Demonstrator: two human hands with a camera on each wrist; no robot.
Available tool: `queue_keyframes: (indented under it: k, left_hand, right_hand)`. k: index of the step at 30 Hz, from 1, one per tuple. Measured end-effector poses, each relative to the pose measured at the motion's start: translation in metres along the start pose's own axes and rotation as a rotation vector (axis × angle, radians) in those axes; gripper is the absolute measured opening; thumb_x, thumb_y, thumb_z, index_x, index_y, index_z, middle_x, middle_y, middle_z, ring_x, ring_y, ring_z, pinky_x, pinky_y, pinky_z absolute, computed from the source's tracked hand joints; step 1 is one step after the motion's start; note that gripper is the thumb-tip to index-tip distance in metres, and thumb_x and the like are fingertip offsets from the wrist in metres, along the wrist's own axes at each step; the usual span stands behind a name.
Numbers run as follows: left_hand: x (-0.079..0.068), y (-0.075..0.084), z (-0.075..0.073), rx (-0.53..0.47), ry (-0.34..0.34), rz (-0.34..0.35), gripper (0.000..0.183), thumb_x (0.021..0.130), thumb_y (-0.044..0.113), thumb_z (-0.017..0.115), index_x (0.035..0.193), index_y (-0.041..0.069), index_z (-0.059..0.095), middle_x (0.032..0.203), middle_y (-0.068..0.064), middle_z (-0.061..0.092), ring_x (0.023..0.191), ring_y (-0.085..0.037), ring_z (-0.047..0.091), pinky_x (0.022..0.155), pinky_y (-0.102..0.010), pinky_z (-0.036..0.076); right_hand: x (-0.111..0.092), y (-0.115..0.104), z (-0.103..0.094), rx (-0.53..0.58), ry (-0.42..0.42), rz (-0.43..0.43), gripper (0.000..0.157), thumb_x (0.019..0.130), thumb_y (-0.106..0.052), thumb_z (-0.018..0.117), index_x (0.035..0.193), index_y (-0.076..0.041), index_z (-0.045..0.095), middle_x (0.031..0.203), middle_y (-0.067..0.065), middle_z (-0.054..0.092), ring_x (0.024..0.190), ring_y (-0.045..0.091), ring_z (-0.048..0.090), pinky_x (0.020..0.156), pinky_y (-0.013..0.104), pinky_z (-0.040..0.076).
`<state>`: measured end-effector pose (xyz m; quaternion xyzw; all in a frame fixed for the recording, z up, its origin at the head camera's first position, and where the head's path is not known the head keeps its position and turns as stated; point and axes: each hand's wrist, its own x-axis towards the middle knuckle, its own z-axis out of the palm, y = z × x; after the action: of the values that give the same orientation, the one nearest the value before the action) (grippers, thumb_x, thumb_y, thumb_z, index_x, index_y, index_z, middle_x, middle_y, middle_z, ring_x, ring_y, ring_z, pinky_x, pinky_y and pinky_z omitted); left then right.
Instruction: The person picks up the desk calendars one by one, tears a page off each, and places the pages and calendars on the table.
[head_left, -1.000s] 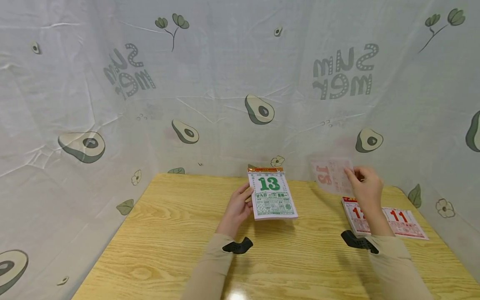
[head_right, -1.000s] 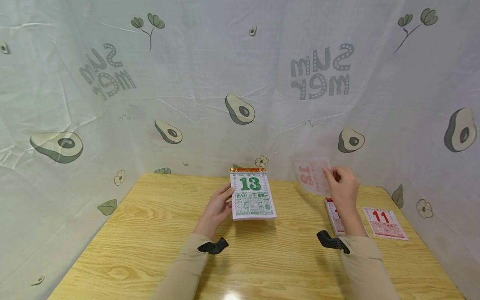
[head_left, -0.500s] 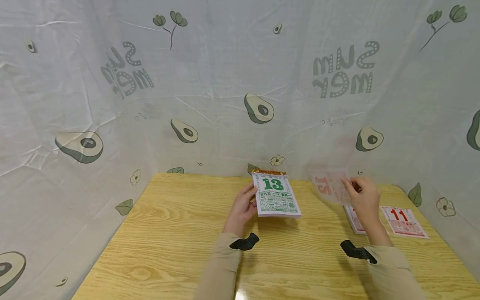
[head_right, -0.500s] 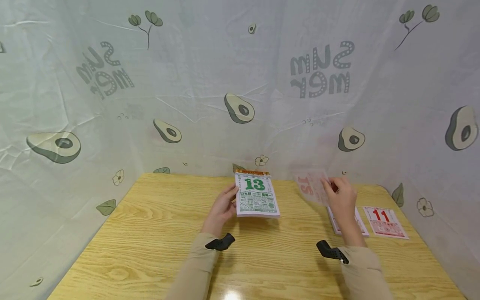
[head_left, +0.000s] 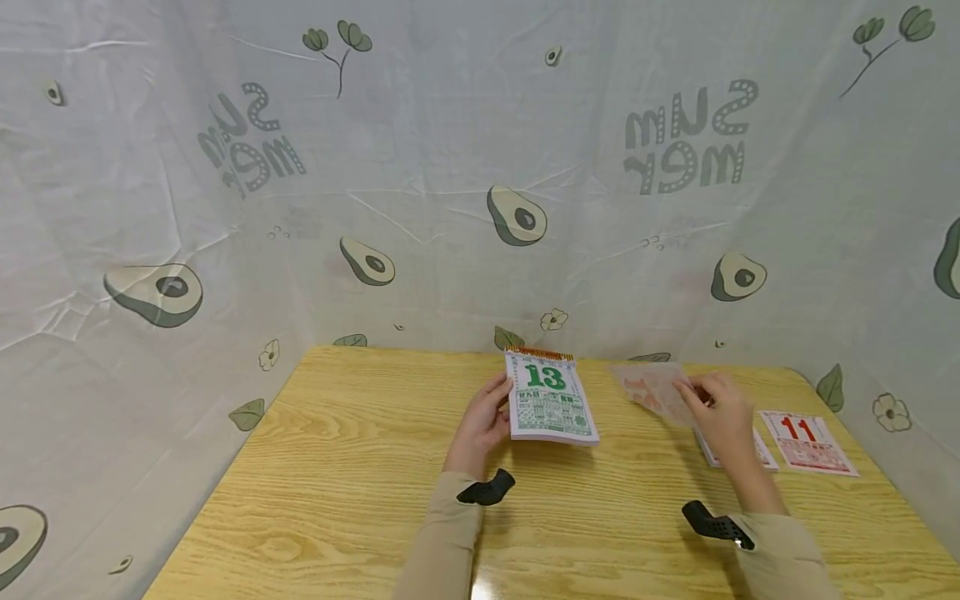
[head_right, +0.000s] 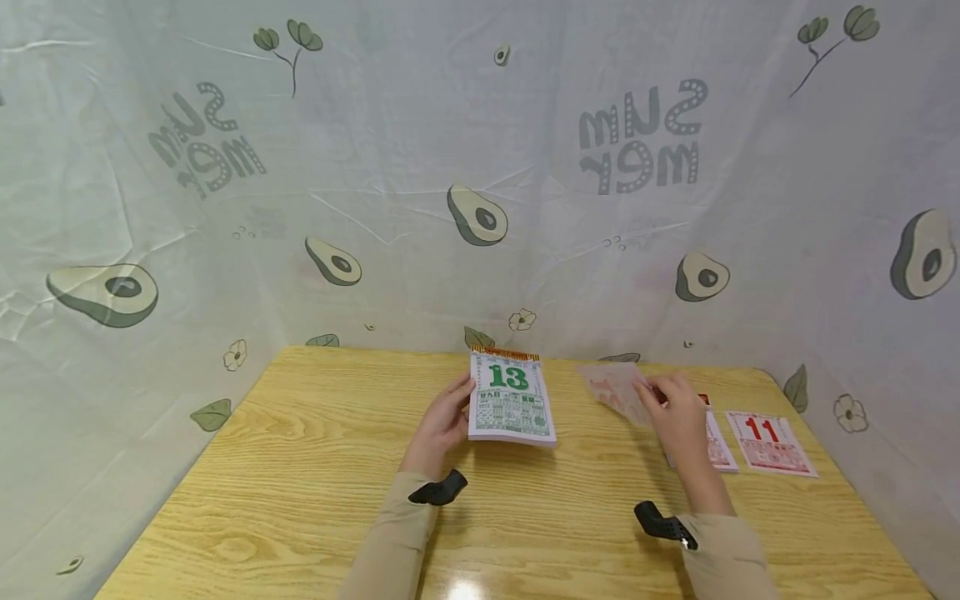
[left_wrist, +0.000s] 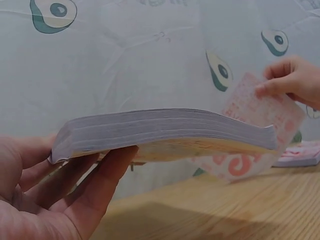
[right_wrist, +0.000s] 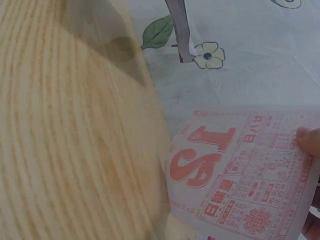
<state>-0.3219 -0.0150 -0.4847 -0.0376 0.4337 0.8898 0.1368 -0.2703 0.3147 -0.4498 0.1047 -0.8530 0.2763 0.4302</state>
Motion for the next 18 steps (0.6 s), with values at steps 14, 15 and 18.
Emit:
queue_keyframes:
  k: [14, 15, 18]
  left_hand:
    - [-0.001, 0.002, -0.008, 0.038, -0.001, -0.005, 0.046, 0.1, 0.019, 0.054, 0.144, 0.008, 0.045, 0.114, -0.006, 0.062, 0.079, -0.013, 0.068, 0.07, -0.028, 0.055]
    - [-0.001, 0.003, -0.008, 0.037, 0.0, -0.006, 0.046, 0.1, 0.019, 0.054, 0.144, 0.008, 0.046, 0.114, -0.006, 0.062, 0.08, -0.013, 0.068, 0.07, -0.028, 0.055]
    - [-0.001, 0.003, -0.008, 0.036, 0.002, -0.008, 0.045, 0.1, 0.019, 0.054, 0.144, 0.009, 0.046, 0.115, -0.006, 0.062, 0.081, -0.012, 0.068, 0.07, -0.028, 0.056]
  right_hand:
    - [-0.021, -0.012, 0.004, -0.01, -0.217, 0.014, 0.007, 0.079, -0.003, 0.078, 0.081, -0.007, 0.072, 0.08, 0.005, 0.062, 0.067, 0.007, 0.051, 0.054, 0.022, 0.043]
    - [-0.022, -0.013, 0.004, -0.017, -0.239, 0.023, 0.006, 0.08, -0.005, 0.077, 0.082, -0.008, 0.072, 0.081, 0.005, 0.063, 0.068, 0.008, 0.052, 0.055, 0.023, 0.044]
    - [-0.023, -0.014, 0.004, -0.04, -0.307, 0.046, 0.004, 0.083, -0.01, 0.076, 0.083, -0.009, 0.072, 0.084, 0.003, 0.065, 0.071, 0.012, 0.055, 0.058, 0.025, 0.047]
